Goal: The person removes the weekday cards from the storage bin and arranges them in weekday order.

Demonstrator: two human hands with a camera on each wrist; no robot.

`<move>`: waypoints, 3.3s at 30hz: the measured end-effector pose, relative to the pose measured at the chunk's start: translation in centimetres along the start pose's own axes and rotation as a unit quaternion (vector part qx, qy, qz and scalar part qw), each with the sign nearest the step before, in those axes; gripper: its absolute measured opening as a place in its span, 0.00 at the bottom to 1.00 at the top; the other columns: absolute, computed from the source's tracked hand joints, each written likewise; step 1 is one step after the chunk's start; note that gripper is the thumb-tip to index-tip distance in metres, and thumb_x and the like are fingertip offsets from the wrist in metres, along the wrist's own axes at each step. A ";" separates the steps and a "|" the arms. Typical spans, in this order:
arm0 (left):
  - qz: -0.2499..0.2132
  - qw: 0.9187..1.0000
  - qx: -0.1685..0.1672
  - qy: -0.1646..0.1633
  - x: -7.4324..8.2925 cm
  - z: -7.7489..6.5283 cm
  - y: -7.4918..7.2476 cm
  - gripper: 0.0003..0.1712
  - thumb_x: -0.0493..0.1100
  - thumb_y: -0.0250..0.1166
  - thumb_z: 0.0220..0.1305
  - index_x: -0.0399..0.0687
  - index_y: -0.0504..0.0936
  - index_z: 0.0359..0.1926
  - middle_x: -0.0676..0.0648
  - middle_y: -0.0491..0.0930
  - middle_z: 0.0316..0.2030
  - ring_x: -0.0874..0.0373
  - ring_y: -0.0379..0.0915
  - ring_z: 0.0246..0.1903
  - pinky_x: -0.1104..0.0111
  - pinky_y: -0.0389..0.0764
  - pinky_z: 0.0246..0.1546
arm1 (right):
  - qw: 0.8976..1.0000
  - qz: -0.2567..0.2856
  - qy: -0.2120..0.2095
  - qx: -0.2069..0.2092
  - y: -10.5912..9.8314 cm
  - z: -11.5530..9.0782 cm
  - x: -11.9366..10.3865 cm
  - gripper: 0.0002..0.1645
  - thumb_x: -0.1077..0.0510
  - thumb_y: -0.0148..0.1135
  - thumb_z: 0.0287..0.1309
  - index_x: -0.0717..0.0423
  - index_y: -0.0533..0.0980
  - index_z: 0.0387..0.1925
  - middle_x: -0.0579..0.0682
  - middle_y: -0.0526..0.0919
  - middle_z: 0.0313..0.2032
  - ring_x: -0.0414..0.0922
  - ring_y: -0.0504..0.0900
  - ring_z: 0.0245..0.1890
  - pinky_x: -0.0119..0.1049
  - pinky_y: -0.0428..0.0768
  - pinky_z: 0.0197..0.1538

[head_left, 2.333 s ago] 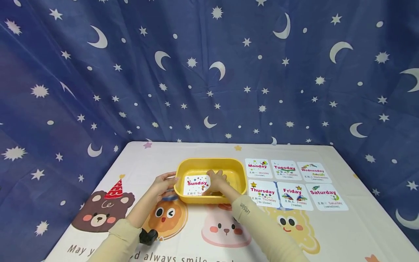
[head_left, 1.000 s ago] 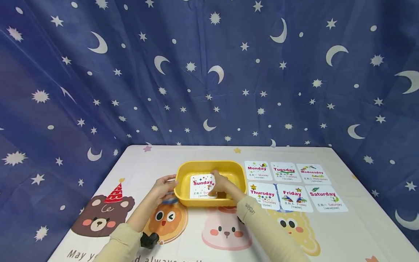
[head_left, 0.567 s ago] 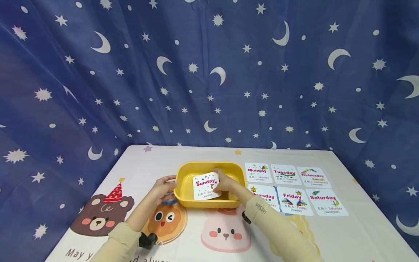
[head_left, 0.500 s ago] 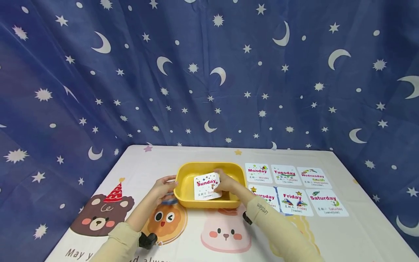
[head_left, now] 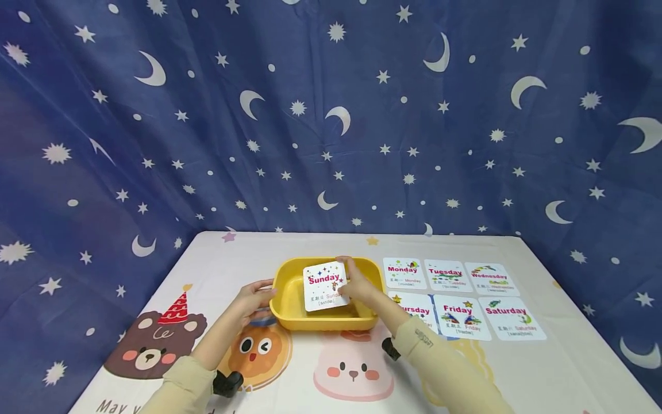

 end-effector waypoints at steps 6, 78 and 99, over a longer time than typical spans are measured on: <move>-0.005 1.000 0.005 0.003 0.0 0.1 -0.2 0.28 0.37 0.55 0.68 0.36 0.61 0.66 0.31 0.70 0.58 0.60 0.82 0.34 0.68 0.85 0.33 | 0.999 0.040 -0.001 0.018 -0.1 -0.5 -1.8 0.46 0.80 0.53 0.51 0.52 0.52 0.68 0.67 0.77 0.47 0.45 0.79 0.28 0.31 0.79 0.28; 0.009 1.000 -0.003 0.015 -0.1 0.1 -0.2 0.27 0.38 0.55 0.68 0.37 0.62 0.66 0.34 0.74 0.54 0.59 0.82 0.35 0.69 0.85 0.32 | 0.997 0.029 0.074 -0.021 -12.0 -16.0 5.2 0.48 0.74 0.55 0.53 0.61 0.40 0.69 0.66 0.78 0.48 0.48 0.83 0.37 0.39 0.84 0.37; 0.002 1.000 0.001 0.012 -0.2 0.0 -0.1 0.27 0.38 0.55 0.68 0.37 0.62 0.66 0.32 0.73 0.55 0.59 0.82 0.34 0.69 0.85 0.31 | 0.995 -0.089 0.036 -0.037 -10.2 -17.6 8.9 0.45 0.67 0.62 0.49 0.73 0.48 0.64 0.55 0.81 0.34 0.37 0.74 0.26 0.25 0.73 0.25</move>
Point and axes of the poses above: each hand's wrist, its own z-axis towards the middle knuckle, its own y-axis out of the palm, x = y × z, the point moved 2 cm from there along z, towards the middle knuckle
